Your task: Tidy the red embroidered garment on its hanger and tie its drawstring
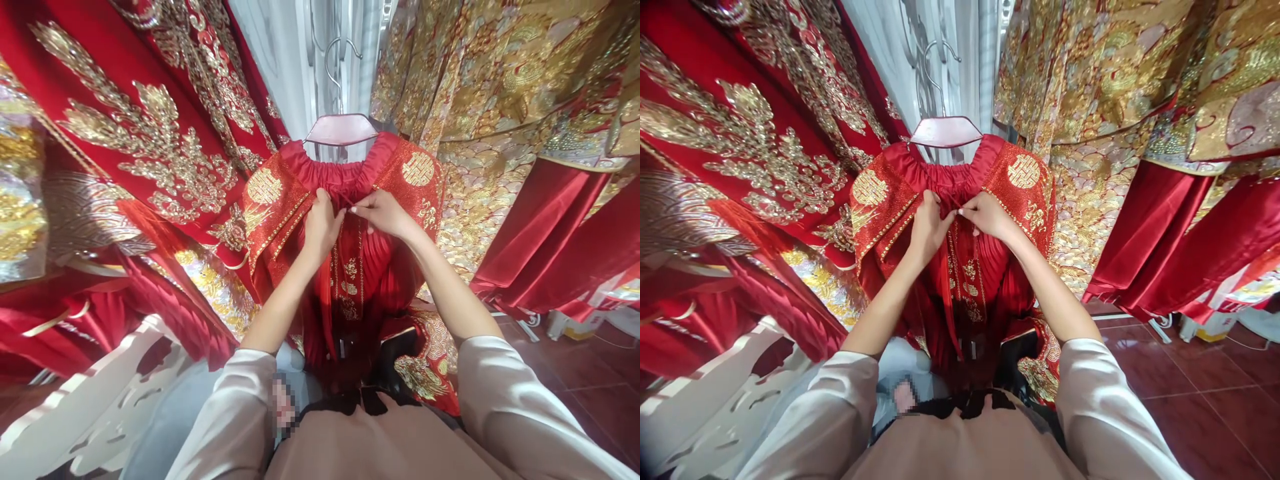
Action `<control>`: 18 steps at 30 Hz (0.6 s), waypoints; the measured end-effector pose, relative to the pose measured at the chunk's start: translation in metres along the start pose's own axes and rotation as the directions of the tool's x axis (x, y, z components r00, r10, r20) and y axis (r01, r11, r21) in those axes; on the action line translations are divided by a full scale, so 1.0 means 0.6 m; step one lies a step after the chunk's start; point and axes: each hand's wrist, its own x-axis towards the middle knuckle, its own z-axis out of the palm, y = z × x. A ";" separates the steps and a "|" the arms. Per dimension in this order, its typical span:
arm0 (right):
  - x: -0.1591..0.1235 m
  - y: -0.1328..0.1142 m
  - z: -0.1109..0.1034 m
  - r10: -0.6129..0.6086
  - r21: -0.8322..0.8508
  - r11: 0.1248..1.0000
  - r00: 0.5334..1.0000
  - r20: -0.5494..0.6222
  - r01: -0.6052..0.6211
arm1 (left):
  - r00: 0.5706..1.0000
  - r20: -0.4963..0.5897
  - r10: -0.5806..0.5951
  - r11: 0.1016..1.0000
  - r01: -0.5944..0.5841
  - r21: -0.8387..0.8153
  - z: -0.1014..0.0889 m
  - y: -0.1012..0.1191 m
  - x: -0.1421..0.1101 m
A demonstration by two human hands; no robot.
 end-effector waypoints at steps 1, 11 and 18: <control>0.002 0.000 0.002 0.057 0.044 0.997 0.998 -0.015 -0.056 | 1.000 -0.013 0.004 1.000 -0.004 -0.017 0.008 -0.003 0.002; 0.033 0.008 0.013 -0.121 -0.029 0.992 0.922 -0.368 0.119 | 0.979 0.086 -0.184 0.762 0.198 -0.617 -0.029 -0.001 0.014; 0.022 0.007 -0.043 0.005 0.208 0.976 0.954 -0.298 0.059 | 0.858 0.468 -0.214 0.363 0.514 -0.777 -0.137 -0.010 0.070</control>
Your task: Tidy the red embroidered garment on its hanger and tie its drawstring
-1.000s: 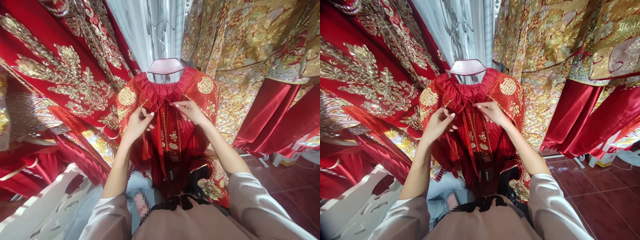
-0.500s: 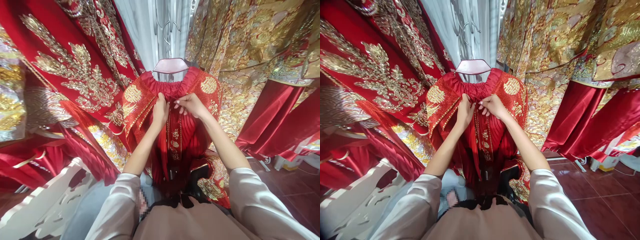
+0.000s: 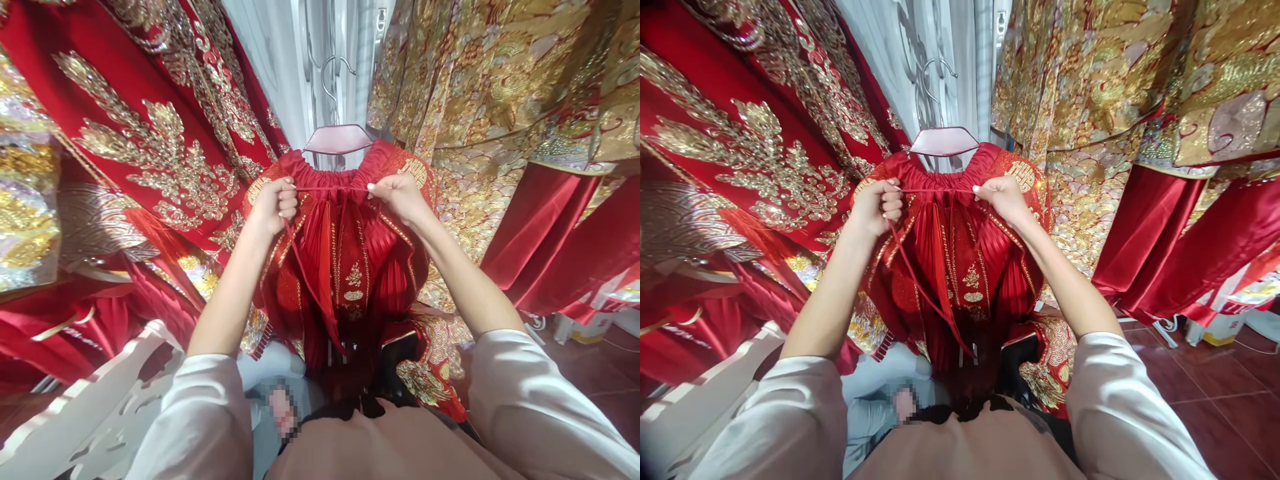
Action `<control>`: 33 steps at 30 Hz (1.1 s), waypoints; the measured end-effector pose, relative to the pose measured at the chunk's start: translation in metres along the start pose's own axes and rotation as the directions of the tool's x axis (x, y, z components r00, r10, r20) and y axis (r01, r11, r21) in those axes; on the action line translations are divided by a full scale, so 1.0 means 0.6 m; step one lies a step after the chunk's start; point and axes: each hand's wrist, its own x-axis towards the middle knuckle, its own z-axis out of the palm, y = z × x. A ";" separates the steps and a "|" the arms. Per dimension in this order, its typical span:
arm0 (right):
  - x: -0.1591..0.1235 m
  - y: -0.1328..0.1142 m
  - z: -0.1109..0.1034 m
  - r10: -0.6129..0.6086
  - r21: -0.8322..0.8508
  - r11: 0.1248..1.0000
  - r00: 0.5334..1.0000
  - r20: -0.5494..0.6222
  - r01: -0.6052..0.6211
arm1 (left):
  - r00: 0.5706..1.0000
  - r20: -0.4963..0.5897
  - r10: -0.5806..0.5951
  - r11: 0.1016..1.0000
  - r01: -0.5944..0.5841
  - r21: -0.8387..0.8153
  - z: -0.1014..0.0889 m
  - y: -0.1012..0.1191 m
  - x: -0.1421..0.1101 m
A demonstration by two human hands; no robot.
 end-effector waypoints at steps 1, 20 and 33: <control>0.001 0.000 -0.007 0.047 0.027 0.998 0.999 0.012 -0.048 | 0.999 -0.010 0.044 0.998 -0.043 0.042 -0.007 0.004 0.001; 0.011 -0.008 0.048 -0.452 -0.395 0.755 0.852 0.265 0.523 | 0.676 0.274 0.684 0.476 -0.698 0.535 0.044 -0.061 0.060; 0.009 0.005 0.033 -0.401 -0.338 0.828 0.893 0.202 0.448 | 0.826 0.148 0.544 0.736 -0.555 0.388 0.035 -0.059 0.037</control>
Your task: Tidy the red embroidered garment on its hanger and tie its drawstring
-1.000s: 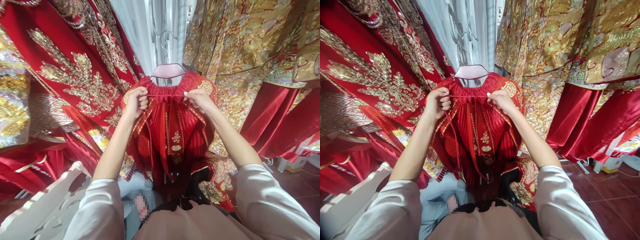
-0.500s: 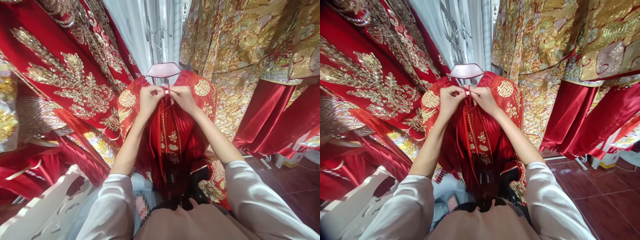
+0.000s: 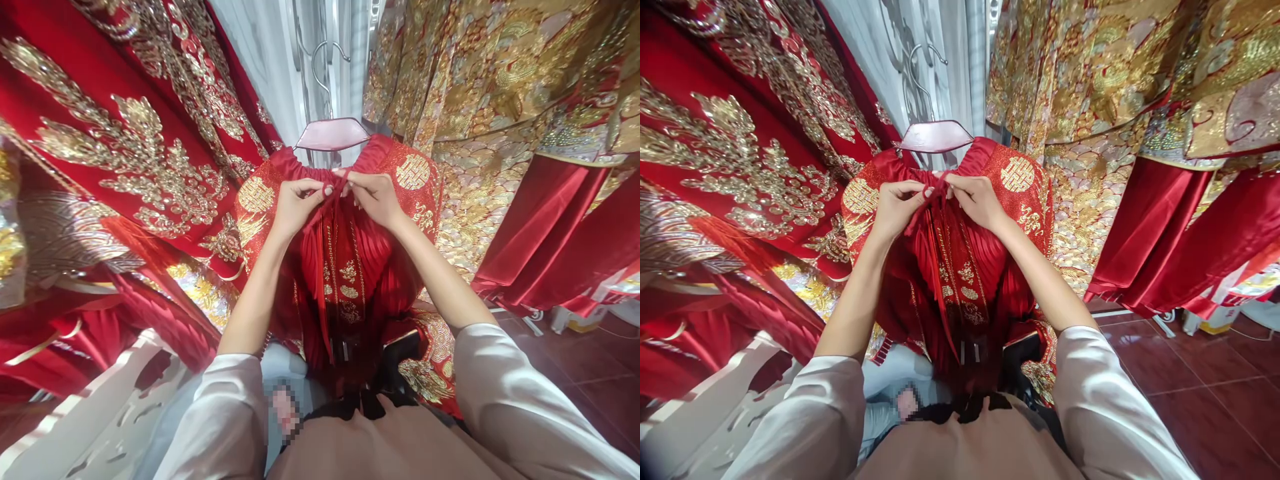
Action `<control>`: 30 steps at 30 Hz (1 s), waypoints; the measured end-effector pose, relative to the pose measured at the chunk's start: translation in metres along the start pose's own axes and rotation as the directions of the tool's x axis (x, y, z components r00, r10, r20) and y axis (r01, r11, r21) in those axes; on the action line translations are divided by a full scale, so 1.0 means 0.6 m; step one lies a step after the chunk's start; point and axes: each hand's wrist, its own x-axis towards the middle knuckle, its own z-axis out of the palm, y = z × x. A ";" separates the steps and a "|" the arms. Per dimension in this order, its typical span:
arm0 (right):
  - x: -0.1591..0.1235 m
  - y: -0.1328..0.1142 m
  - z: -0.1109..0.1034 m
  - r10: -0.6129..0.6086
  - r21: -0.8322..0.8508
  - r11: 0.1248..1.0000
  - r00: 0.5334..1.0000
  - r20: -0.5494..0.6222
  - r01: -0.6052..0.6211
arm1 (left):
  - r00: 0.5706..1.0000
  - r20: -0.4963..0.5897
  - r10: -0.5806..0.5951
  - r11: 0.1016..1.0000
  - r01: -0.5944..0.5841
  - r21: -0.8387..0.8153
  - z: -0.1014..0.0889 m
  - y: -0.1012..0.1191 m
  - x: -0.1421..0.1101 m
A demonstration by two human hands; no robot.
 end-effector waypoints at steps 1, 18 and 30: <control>-0.003 0.002 -0.001 -0.010 0.025 1.000 1.000 -0.006 0.010 | 1.000 0.014 -0.022 1.000 0.022 -0.006 -0.002 -0.001 0.001; -0.011 -0.005 -0.051 0.472 0.469 0.636 0.790 0.391 -0.612 | 0.951 -0.308 -0.007 1.000 0.012 0.015 -0.011 -0.031 -0.006; 0.002 0.020 -0.058 0.481 0.457 0.527 0.695 0.535 -0.717 | 0.721 -0.651 0.236 0.953 -0.041 0.300 0.035 -0.060 -0.023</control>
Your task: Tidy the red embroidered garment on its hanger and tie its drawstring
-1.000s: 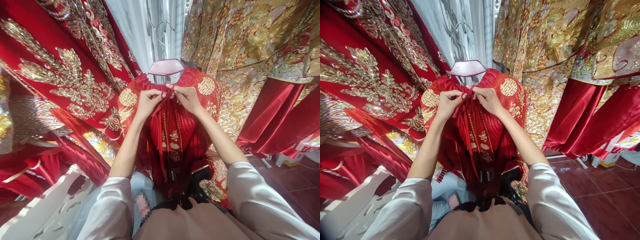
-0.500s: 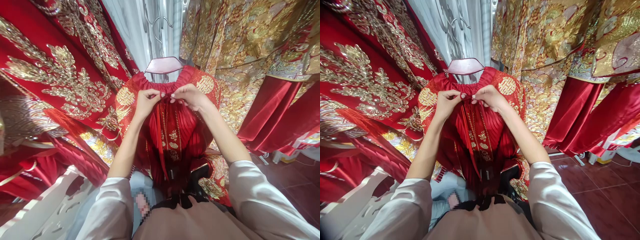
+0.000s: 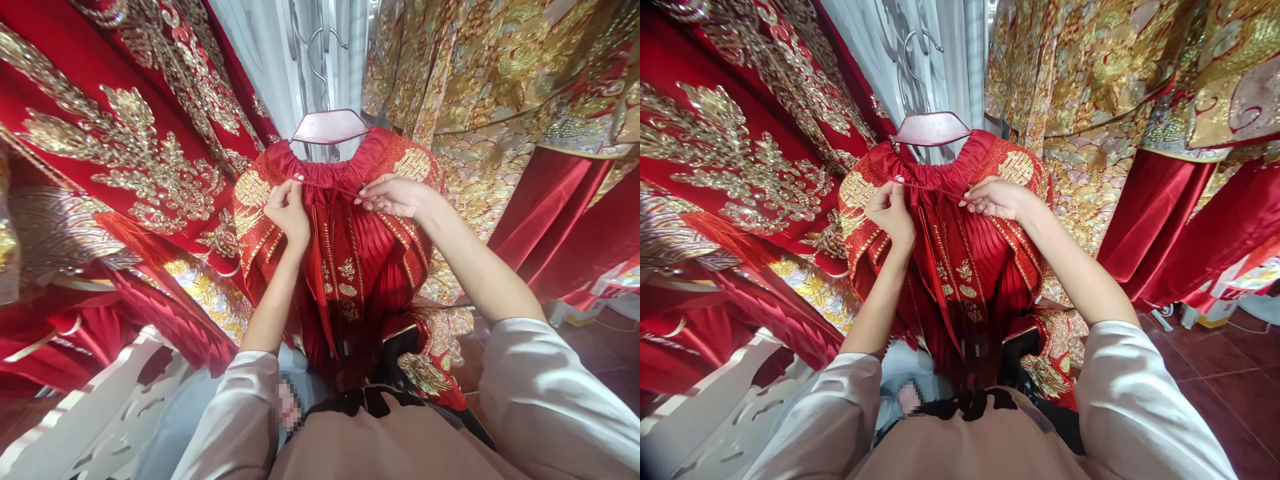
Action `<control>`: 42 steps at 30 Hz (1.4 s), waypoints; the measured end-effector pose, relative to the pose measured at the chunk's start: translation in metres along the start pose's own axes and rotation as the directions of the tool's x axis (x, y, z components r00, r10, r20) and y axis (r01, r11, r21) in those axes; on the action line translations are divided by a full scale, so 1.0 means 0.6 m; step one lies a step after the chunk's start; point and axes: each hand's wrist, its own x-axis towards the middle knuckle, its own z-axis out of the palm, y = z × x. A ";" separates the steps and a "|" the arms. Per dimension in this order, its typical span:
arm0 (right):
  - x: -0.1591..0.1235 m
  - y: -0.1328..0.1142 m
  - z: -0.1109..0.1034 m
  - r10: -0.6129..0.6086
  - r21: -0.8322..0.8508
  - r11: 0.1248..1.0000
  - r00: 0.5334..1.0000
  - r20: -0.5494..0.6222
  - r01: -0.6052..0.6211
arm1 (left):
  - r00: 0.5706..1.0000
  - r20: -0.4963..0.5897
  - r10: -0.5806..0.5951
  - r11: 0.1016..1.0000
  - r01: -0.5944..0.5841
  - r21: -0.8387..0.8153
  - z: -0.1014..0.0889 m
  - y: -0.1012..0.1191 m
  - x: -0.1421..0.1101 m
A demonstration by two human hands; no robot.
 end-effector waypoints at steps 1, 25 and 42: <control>0.000 0.000 0.003 0.016 -0.013 1.000 0.999 0.039 -0.015 | 1.000 0.025 0.020 1.000 -0.020 0.006 -0.002 0.001 0.001; 0.028 0.038 0.087 -0.698 -0.755 0.472 0.716 -0.006 0.454 | 0.694 0.719 -0.010 0.988 0.118 -0.099 -0.029 0.051 0.026; 0.022 0.040 0.069 -0.675 -0.845 0.501 0.696 -0.246 0.187 | 0.800 0.576 0.171 0.909 -0.354 0.222 -0.042 0.034 0.033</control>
